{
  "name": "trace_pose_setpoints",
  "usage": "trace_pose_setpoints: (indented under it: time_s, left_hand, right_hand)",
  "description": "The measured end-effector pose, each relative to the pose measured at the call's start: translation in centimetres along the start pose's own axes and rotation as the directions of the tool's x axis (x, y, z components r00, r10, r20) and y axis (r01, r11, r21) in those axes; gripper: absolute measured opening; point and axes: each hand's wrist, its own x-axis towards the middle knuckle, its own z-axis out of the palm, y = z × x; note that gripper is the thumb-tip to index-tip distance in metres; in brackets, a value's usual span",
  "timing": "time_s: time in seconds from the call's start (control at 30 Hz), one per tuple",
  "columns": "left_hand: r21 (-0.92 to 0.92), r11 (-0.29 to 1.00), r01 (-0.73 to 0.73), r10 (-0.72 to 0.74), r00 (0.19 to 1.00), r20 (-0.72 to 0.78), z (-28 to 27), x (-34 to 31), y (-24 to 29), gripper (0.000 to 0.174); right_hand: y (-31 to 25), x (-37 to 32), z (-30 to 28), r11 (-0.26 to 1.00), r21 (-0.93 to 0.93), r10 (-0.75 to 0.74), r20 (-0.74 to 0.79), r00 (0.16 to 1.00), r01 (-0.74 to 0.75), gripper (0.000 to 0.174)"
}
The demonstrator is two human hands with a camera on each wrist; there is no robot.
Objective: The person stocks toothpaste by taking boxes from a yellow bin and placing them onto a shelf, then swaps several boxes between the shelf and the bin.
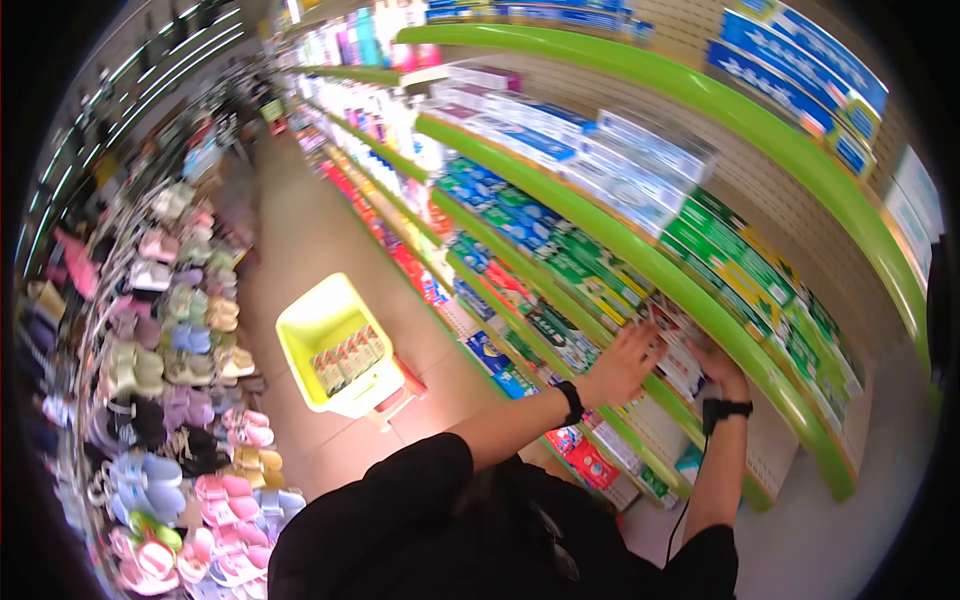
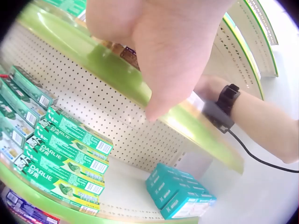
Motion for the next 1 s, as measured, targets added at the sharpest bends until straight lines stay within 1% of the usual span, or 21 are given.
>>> trace_pose_setpoints:
  time_s: [0.07, 0.1, 0.17, 0.2, 0.27, 0.3, 0.33, 0.4, 0.43, 0.47, 0.53, 0.57, 0.6, 0.63, 0.7, 0.77, 0.83, 0.87, 0.9, 0.93, 1.0]
  left_hand:
    - [-0.030, 0.999, -0.026, 0.025, 1.000, -0.003, 0.6, -0.3, 0.0, 0.104]
    - [-0.027, 1.000, -0.015, 0.016, 1.000, 0.017, 0.3, -0.3, 0.1, 0.104]
    - [-0.006, 1.000, -0.002, 0.002, 1.000, 0.019, 0.4, -0.4, 0.1, 0.105]
    - [0.001, 1.000, -0.004, 0.004, 1.000, 0.029, 0.4, -0.4, 0.1, 0.106]
    - [-0.005, 1.000, 0.000, 0.000, 1.000, 0.022, 0.2, -0.5, 0.0, 0.105]
    - [-0.019, 1.000, -0.005, 0.006, 1.000, 0.022, -0.1, -0.5, 0.1, 0.105]
    - [-0.011, 1.000, 0.005, -0.005, 1.000, 0.014, -0.4, -0.5, 0.3, 0.105]
    - [-0.190, 0.981, 0.028, -0.025, 0.999, 0.020, -1.7, -1.0, 0.7, 0.104]
    - [-0.261, 0.965, 0.037, -0.025, 0.998, 0.052, -3.9, -1.4, 1.3, 0.094]
    - [-0.253, 0.966, 0.049, -0.037, 0.998, 0.049, -4.3, -2.3, 0.8, 0.094]
    - [-0.310, 0.939, -0.147, 0.132, 0.989, -0.070, -5.0, -4.2, -0.2, 0.067]
    - [-0.304, 0.943, -0.132, 0.117, 0.991, -0.067, -5.7, -5.3, -0.9, 0.067]
    - [-0.292, 0.956, 0.016, 0.070, 0.957, 0.282, -6.8, -6.4, -1.7, 0.050]
    - [-0.235, 0.960, 0.153, 0.018, 0.804, 0.594, -7.7, -7.6, -2.3, 0.035]
    - [-0.279, 0.945, 0.170, -0.063, 0.932, 0.357, -6.9, -12.6, -4.3, 0.024]
    - [-0.359, 0.903, 0.238, -0.169, 0.962, 0.212, -6.9, -17.1, -6.3, 0.024]
    - [-0.278, 0.883, 0.378, -0.289, 0.905, 0.312, -9.5, -20.8, -8.1, 0.026]
    - [-0.283, 0.875, 0.392, -0.304, 0.901, 0.310, -10.6, -22.6, -9.0, 0.026]
    - [-0.260, 0.825, 0.502, -0.407, 0.846, 0.343, -11.6, -24.5, -9.9, 0.026]
    - [-0.231, 0.761, 0.607, -0.507, 0.777, 0.373, -12.5, -26.2, -10.8, 0.027]
    - [-0.180, 0.715, 0.676, -0.596, 0.723, 0.350, -14.2, -29.6, -12.1, 0.026]
  right_hand:
    - [0.7, -0.1, 0.6, 0.966, -0.195, 0.171, -0.007, 0.985, -0.169, 0.077]
    - [1.1, 0.0, 0.7, 0.971, -0.193, 0.147, 0.005, 0.989, -0.143, 0.077]
    - [1.6, 0.6, 0.6, 0.950, -0.292, 0.119, 0.010, 0.993, -0.111, 0.072]
    - [-0.1, 1.5, -0.1, 0.952, -0.292, 0.103, 0.014, 0.995, -0.095, 0.072]
    - [-8.0, 2.4, -2.7, 0.890, -0.417, 0.312, 0.262, 0.913, -0.184, 0.067]
    - [-10.1, 2.7, -3.1, 0.896, -0.417, 0.277, 0.254, 0.927, -0.153, 0.063]
    - [-10.2, 3.2, -2.8, 0.898, -0.419, 0.264, 0.259, 0.929, -0.138, 0.063]
    - [-10.1, 3.5, -2.2, 0.898, -0.439, 0.075, 0.249, 0.965, 0.043, 0.060]
    - [-11.0, 3.4, -2.1, 0.905, -0.424, 0.069, 0.216, 0.974, 0.030, 0.057]
    - [-10.3, 3.3, -1.8, 0.907, -0.419, 0.056, 0.225, 0.973, 0.045, 0.057]
    - [-9.4, 3.1, -1.2, 0.930, -0.367, 0.097, 0.215, 0.972, -0.012, 0.056]
    - [-9.5, 3.2, -0.8, 0.933, -0.359, 0.087, 0.227, 0.970, 0.001, 0.056]
    - [-11.2, 3.1, -1.3, 0.933, -0.358, 0.110, 0.225, 0.968, -0.023, 0.054]
    - [-12.4, 3.2, -1.7, 0.932, -0.360, 0.134, 0.223, 0.965, -0.046, 0.053]
    - [-13.0, 3.1, -1.5, 0.936, -0.346, 0.144, 0.226, 0.963, -0.059, 0.050]
    - [-14.2, 2.6, -1.6, 0.938, -0.337, 0.164, 0.223, 0.961, -0.082, 0.047]
    - [-16.1, 1.7, -1.7, 0.930, -0.315, 0.239, 0.121, 0.963, -0.191, 0.040]
    - [-15.9, 1.1, -1.3, 0.930, -0.319, 0.235, 0.138, 0.962, -0.181, 0.040]
    - [-15.4, 0.2, -0.8, 0.944, -0.288, 0.161, -0.018, 0.987, -0.159, 0.036]
    - [-15.2, -0.6, -0.2, 0.958, -0.255, 0.086, -0.174, 0.981, -0.129, 0.033]
    - [-17.1, -2.1, 1.0, 0.924, -0.325, 0.085, -0.337, 0.938, -0.200, 0.025]
